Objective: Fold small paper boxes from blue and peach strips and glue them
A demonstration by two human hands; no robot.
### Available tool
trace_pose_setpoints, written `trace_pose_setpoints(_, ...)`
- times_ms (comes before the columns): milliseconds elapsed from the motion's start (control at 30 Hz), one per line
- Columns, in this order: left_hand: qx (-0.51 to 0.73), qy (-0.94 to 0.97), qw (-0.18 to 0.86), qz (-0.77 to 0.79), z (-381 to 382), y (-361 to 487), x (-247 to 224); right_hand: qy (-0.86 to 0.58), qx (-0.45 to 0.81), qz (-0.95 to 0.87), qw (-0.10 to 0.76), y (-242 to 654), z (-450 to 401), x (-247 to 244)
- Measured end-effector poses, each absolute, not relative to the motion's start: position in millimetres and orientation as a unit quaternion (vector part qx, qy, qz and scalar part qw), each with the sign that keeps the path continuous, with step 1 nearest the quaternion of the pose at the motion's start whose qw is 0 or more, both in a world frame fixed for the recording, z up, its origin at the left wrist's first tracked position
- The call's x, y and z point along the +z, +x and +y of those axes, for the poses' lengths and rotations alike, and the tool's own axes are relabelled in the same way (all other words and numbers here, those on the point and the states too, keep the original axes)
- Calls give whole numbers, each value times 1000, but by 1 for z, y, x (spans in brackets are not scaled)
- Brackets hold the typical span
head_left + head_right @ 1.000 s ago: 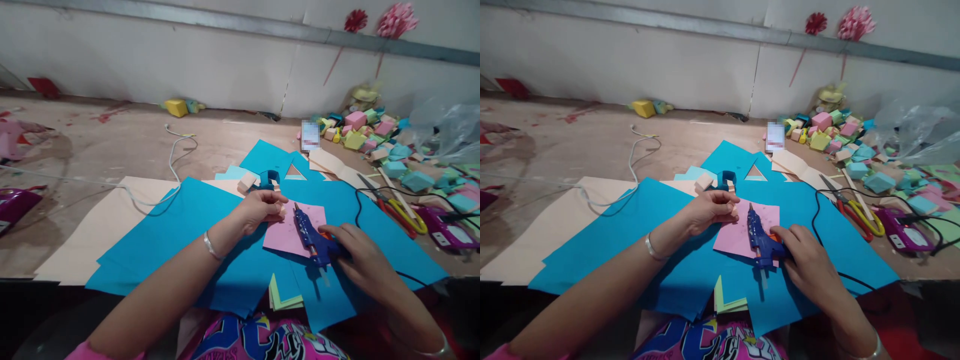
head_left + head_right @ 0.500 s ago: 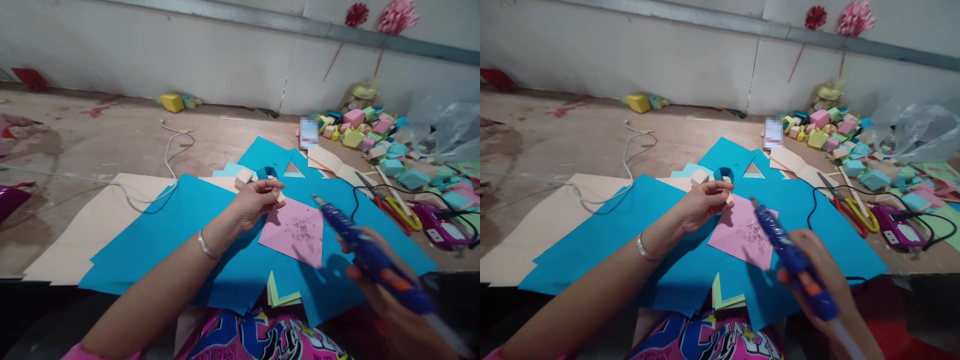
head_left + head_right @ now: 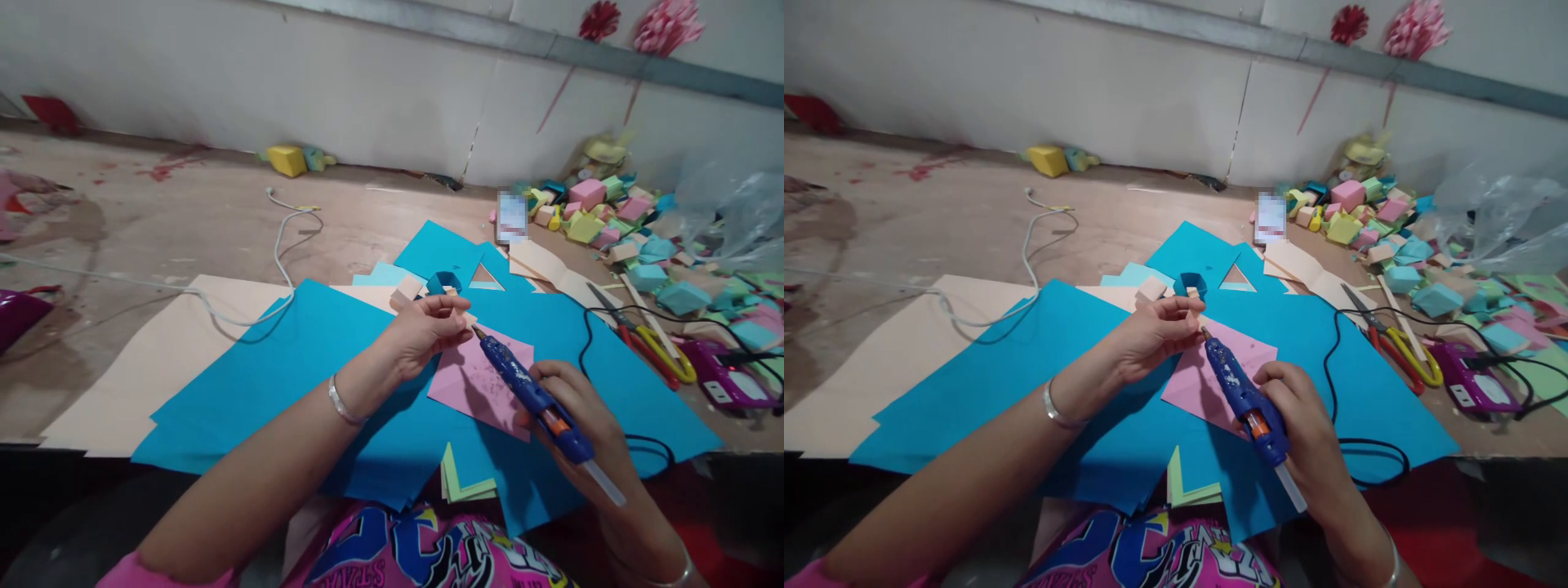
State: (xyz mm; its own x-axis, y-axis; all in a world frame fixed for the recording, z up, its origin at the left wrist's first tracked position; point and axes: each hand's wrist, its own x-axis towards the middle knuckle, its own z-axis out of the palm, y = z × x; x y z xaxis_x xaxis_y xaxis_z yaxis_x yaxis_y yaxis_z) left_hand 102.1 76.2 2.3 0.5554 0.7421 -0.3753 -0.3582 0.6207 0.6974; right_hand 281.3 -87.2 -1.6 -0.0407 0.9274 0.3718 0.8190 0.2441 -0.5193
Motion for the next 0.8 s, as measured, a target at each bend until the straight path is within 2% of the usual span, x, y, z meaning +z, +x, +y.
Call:
trace_pose_setpoints(233,327,308,840,306,76,101,0,-613,75,-704,350,278,-84,-4)
trace_pose_setpoints(600,327,334,831,302,76,100,1,-625,105,-713,300,282,-87,-6)
trace_pose_setpoints(800,322,333,835,298,76,99,0,-633,87,-699,320,282,-84,-5)
